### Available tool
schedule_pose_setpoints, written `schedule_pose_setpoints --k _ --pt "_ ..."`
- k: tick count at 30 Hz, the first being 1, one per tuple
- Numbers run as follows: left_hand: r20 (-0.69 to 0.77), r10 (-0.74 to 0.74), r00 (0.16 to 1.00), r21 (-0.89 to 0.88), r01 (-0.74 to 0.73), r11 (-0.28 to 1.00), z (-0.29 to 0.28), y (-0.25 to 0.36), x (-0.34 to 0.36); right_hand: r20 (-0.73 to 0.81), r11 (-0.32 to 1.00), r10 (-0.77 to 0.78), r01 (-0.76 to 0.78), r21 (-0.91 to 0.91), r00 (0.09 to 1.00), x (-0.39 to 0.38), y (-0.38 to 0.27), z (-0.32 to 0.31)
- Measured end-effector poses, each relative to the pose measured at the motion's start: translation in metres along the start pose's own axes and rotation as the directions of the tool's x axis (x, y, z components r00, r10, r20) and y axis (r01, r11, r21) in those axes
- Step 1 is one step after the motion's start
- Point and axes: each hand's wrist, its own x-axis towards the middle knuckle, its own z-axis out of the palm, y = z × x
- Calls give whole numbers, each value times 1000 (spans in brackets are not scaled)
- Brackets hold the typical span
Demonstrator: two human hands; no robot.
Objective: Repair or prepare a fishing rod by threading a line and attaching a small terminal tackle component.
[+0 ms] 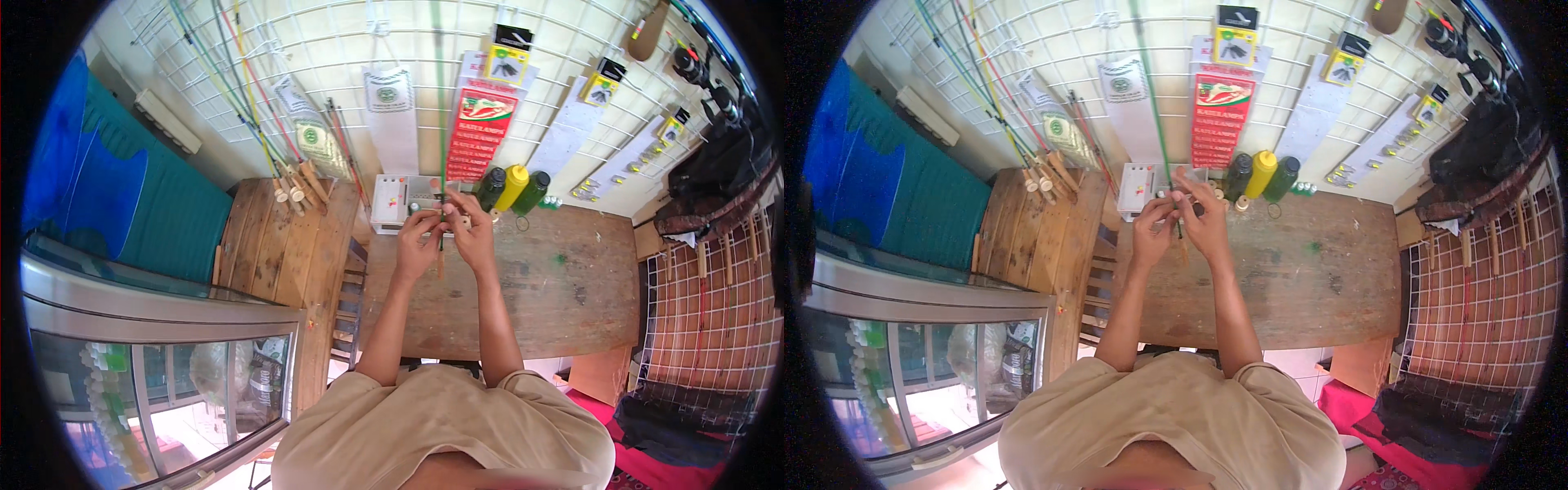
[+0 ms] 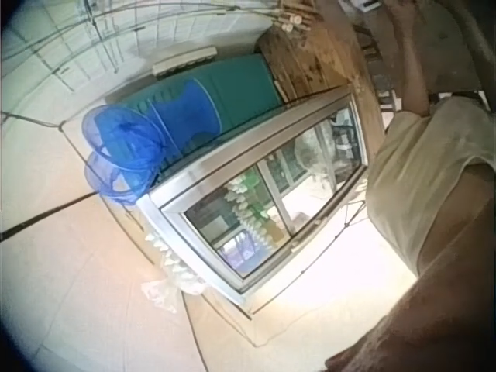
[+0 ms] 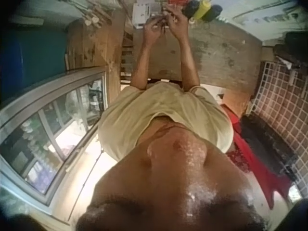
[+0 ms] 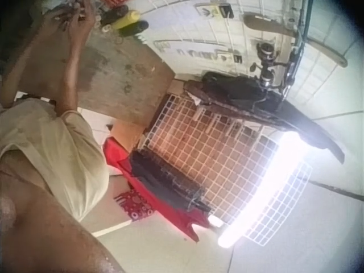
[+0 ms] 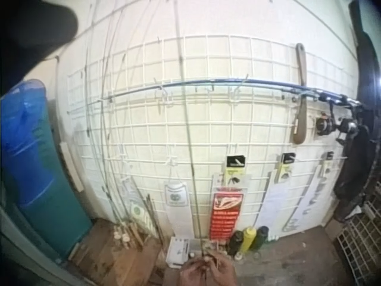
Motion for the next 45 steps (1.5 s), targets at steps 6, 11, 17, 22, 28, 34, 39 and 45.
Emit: schedule_pose_setpoints --k 6,11,17,22,28,34,39,45 --pt "57 157 986 99 -162 982 29 4 -10 40 992 -12 17 -127 999 -21 12 -44" --pt "126 59 990 107 -73 992 59 13 -21 28 998 60 -59 -35 998 -35 30 -82" --pt "115 194 974 137 -209 968 96 23 -28 29 999 46 -47 17 998 -43 29 -120" --pt "143 225 964 160 -246 956 115 28 -36 39 999 30 -31 25 999 -44 23 -140" --pt "145 319 936 181 -342 922 127 31 -37 -40 996 -40 36 -87 998 -42 14 -147" --pt "95 292 952 154 -304 940 121 25 -44 3 977 -148 147 -152 989 -45 17 -141" --pt "94 301 949 211 -314 926 108 24 -48 -18 983 -135 131 -129 991 -54 18 -125" --pt "104 286 953 223 -303 927 95 31 -52 -55 977 -163 153 -151 985 -58 13 -112"
